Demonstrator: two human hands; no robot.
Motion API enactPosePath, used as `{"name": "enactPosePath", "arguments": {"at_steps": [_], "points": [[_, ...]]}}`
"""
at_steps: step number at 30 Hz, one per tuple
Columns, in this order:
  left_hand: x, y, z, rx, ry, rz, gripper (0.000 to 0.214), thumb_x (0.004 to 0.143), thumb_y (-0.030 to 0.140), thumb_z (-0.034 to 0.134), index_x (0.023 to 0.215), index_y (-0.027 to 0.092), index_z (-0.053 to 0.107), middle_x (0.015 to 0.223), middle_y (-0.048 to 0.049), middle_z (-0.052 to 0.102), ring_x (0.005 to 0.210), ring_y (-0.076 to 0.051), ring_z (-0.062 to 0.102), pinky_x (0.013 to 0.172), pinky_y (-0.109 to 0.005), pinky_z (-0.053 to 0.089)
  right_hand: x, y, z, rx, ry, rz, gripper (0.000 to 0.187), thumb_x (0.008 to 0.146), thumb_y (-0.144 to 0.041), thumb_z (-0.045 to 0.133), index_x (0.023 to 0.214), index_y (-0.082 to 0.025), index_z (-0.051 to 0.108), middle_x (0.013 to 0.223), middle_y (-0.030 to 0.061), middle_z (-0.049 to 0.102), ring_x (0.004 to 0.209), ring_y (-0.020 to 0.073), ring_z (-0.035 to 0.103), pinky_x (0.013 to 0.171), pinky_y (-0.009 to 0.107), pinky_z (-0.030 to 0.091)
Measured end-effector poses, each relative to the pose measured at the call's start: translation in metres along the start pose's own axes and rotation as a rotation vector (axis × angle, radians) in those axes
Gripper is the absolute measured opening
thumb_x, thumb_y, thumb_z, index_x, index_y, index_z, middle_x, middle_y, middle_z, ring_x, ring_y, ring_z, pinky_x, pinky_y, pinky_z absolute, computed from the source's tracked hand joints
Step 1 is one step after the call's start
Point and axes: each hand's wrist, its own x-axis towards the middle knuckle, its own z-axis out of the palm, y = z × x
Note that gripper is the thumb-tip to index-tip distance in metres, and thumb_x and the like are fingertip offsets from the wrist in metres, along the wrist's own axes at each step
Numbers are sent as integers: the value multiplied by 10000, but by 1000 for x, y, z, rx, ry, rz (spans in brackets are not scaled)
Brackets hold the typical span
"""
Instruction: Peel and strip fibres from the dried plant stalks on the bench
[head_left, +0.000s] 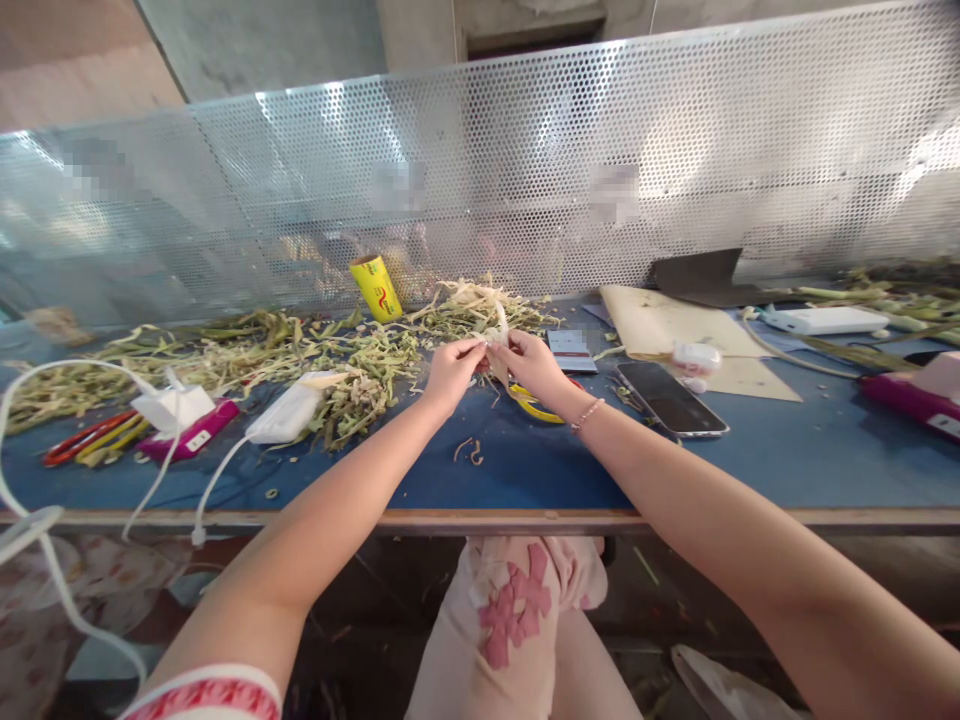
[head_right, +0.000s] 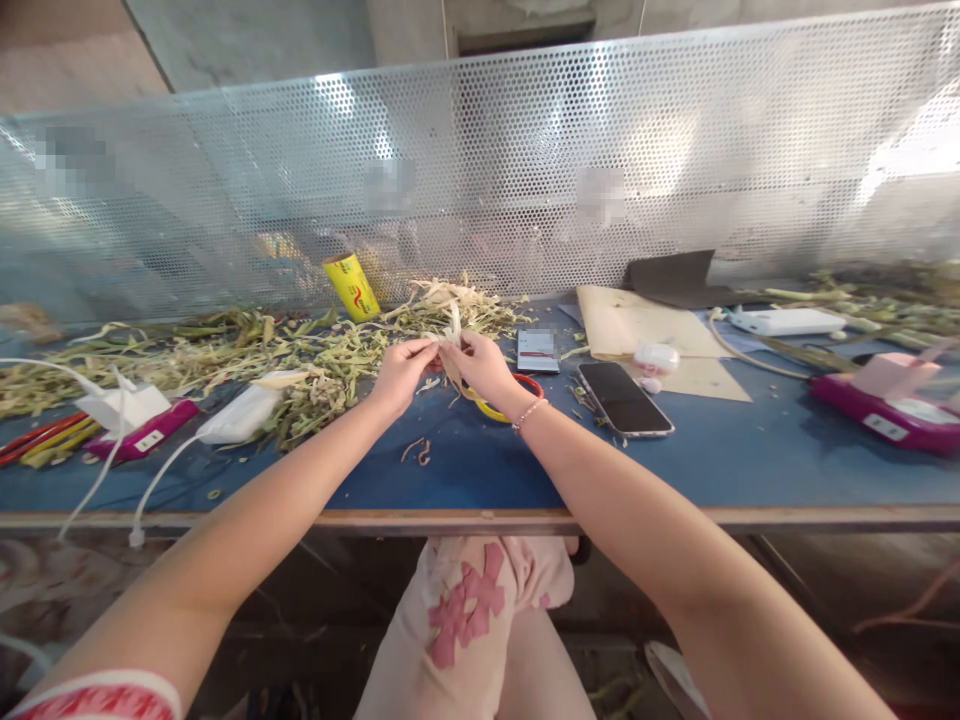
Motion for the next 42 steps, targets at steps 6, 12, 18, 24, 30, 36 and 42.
{"name": "enactPosePath", "arguments": {"at_steps": [6,12,18,24,30,36,42], "points": [[-1,5,-1,200,49,32,144,680,220,547,572,149,610,505,4,574,519,-108,534,556,-238,456,0,5,2,35,-18,-28,241,716,-396,487,623,-188,409,548,-52,375,498,76,338,475,221,258],[2,3,-1,266,84,10,130,679,216,528,586,151,591,512,10,564,472,-95,507,512,-225,426,-2,1,3,18,-12,-39,206,731,-365,480,639,-186,436,541,-53,375,481,77,324,470,226,252],[2,4,1,123,115,-95,123,676,210,530,594,143,592,514,21,550,468,-83,493,506,-219,422,-3,-2,1,9,-21,-73,186,747,-349,472,680,-177,490,606,-25,488,546,100,430,540,237,336],[3,4,2,-14,168,-129,145,653,195,556,519,142,536,472,30,511,439,-69,467,495,-208,400,1,2,3,94,1,-129,203,742,-355,484,776,-171,560,765,20,585,683,128,504,663,263,402],[3,3,3,-105,129,-102,129,679,227,565,581,150,534,500,32,518,469,-76,488,548,-221,429,0,2,3,85,-47,-47,209,705,-375,519,704,-166,508,646,-12,519,572,96,452,571,242,376],[1,4,3,-138,63,-94,201,635,297,637,592,153,504,524,35,527,511,-83,509,588,-237,446,0,4,0,53,-93,10,223,682,-374,538,632,-166,476,555,-41,461,513,80,421,508,221,352],[-1,4,4,-85,25,-99,147,614,239,643,633,148,529,548,35,557,523,-77,520,583,-224,455,3,7,0,58,-52,50,218,684,-370,546,623,-170,486,566,-25,507,514,92,466,511,234,397]]}}
